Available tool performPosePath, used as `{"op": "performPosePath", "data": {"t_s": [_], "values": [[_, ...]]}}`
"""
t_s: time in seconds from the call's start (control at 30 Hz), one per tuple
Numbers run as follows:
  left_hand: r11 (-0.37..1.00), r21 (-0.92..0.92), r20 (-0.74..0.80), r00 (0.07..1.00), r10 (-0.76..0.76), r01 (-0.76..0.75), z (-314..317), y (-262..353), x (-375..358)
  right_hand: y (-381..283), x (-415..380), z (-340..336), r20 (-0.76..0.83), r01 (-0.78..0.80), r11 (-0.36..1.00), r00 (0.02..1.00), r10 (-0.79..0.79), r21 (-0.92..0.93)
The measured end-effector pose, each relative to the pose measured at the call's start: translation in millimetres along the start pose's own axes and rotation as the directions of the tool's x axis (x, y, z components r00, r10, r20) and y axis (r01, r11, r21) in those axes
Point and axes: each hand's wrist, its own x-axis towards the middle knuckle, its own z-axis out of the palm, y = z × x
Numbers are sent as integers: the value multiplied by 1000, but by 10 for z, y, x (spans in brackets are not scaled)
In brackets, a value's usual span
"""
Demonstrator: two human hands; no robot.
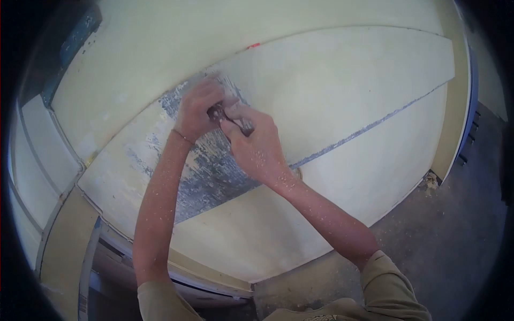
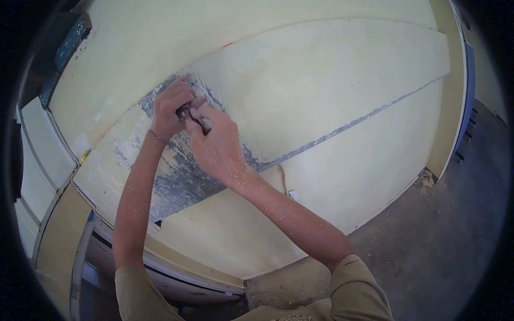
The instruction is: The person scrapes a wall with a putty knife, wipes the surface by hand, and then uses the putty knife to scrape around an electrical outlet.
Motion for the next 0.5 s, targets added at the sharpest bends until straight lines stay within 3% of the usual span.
{"op": "performPosePath", "data": {"t_s": [0.03,0.07,0.13,0.2,0.27,0.33,0.37,0.43,0.5], "values": [[999,34,9,999,-36,35,-39,-18,28,-54,9,10,19,-64,998,998,64,28],[999,0,18,999,49,-49,-74,1,48,-50,-40,21,24,-73,997,997,73,30],[999,-21,72,996,47,-45,-103,0,14,-61,-105,43,32,-77,990,997,74,122],[998,-39,123,991,45,-41,-127,-28,13,-57,-41,95,8,-54,993,999,53,102],[997,40,125,990,-68,63,-125,-73,120,-108,-7,103,-25,-26,997,999,28,76],[1000,-19,128,992,21,-18,-124,-6,133,-203,-15,60,-9,-101,987,995,103,126],[992,-79,128,986,106,-97,-141,38,138,-206,-57,21,-11,-83,989,996,85,126],[992,-42,103,987,122,-118,-25,8,13,-118,-195,-42,60,-247,959,969,241,137],[994,-79,7,997,76,-75,31,15,19,-31,-137,18,19,-182,980,983,181,80]]}}
